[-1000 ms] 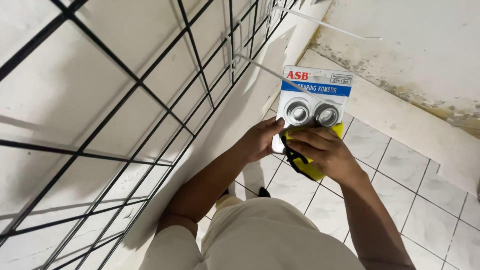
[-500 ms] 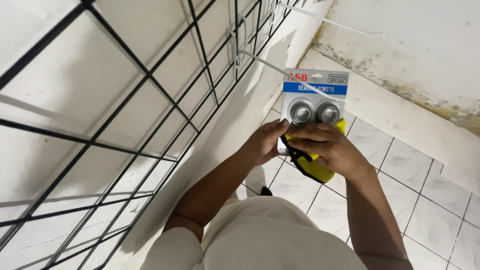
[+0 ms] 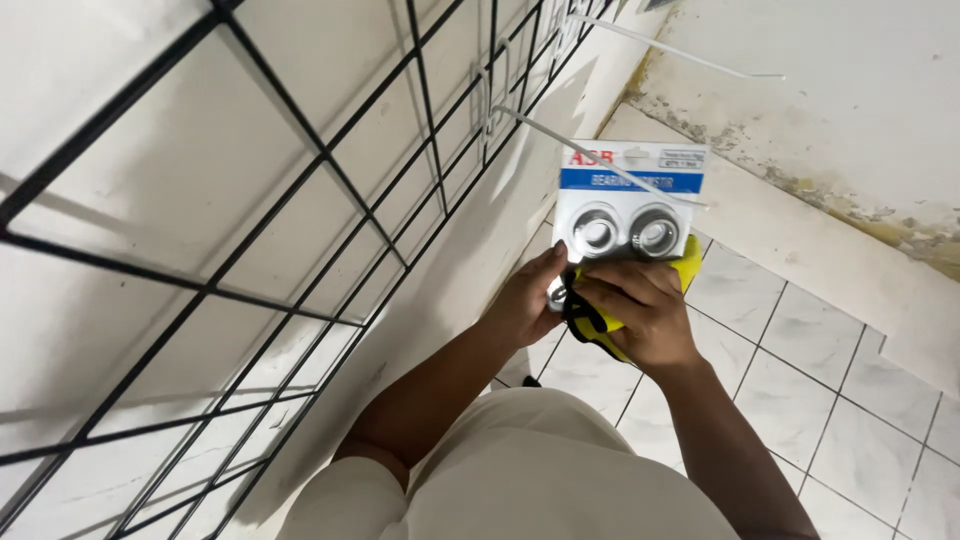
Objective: The person holds a blister pack containing two bearings and wipes the plastic surface with a yellow cloth. They rotate the package to clean different areas, including the top, sides, and bottom, while keeping the bearings inside the packaging.
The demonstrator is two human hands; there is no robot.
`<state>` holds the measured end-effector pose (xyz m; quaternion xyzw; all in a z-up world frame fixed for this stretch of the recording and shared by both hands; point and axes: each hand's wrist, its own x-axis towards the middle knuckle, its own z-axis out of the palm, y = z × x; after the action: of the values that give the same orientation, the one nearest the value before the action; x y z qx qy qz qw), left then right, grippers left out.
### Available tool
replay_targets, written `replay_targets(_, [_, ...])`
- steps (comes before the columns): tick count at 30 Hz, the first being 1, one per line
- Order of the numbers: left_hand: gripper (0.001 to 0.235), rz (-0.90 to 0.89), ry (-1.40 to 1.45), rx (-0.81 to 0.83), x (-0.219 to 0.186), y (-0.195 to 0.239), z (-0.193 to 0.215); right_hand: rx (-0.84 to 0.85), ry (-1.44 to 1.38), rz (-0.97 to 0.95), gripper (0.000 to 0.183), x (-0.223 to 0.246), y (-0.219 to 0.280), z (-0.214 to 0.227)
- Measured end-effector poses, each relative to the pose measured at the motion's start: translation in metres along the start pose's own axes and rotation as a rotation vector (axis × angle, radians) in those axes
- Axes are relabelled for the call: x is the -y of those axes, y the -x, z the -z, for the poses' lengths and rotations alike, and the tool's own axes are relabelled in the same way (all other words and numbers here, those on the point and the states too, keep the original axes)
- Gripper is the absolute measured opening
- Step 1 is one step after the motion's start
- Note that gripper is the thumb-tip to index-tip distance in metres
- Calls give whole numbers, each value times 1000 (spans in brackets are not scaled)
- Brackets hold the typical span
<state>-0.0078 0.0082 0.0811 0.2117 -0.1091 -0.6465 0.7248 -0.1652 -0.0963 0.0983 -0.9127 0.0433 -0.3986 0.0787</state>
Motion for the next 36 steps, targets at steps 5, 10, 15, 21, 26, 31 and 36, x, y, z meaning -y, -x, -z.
replay_targets(5, [37,5,9,66,20,-18,20,-20,18,13,14,5,-1,-1])
replay_targets(10, [36,-1,28,120,8,-12,4,-43,13,10,11,10,-11,1])
replay_targets(15, [31,-280,-1000,81,-17,1,-6,-55,-13,-55,15,-4,2,9])
replay_targets(21, [66,-705,-1207,246,19,-17,38,-88,19,-39,10,-3,7,-7])
replay_targets(26, [43,-55,20,45,29,-30,28,-55,-41,-43,13,-10,2,11])
replay_targets(31, [46,-25,-24,-89,25,-29,34,-25,-123,-78,12,-20,11,21])
replay_targets(36, [70,-677,-1289,222,37,-25,51,-42,-102,-3,17,-19,16,2])
